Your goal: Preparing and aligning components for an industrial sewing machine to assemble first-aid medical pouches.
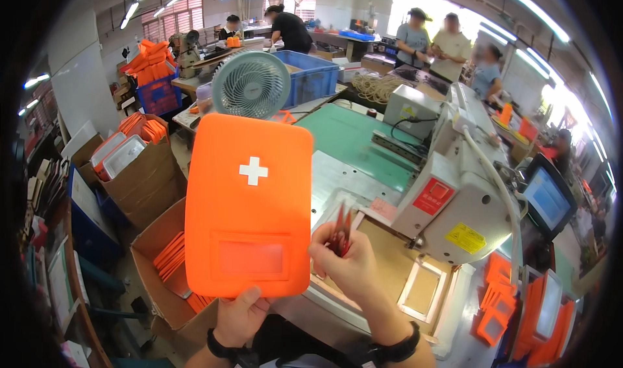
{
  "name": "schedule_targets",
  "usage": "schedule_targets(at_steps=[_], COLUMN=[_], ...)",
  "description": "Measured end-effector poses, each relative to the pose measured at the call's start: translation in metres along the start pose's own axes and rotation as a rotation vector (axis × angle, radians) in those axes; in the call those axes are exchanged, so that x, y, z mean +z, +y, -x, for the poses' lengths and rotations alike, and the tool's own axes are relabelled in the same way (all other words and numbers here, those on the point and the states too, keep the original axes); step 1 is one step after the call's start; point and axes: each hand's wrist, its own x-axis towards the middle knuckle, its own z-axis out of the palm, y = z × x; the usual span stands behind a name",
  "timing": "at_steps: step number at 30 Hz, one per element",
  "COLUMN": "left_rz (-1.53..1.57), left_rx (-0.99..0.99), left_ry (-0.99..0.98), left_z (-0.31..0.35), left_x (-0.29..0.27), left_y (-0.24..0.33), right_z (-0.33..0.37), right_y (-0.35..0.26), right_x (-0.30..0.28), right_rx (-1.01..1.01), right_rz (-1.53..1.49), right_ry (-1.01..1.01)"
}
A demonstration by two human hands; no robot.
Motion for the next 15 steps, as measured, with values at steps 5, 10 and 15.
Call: schedule_targets(at_steps=[5, 10, 15], left_rz=[0.054, -0.046, -0.451], left_rx=[-0.017, 0.014, 0.113], left_ry=[0.006, 0.054, 0.044], left_z=[-0.004, -0.002, 0.006], left_x=[-0.002, -0.003, -0.019], left_y=[0.002, -0.006, -0.017], right_z=[0.005, 0.004, 0.005], right_y=[-0.002, 0.002, 0.008], right_x=[0.004, 0.017, 0.020], right_rx=[-0.137, -0.236, -0.293], right_rz=[0.566, 0.729, 0.761], right_ry=[-0.114, 0.057, 0.112])
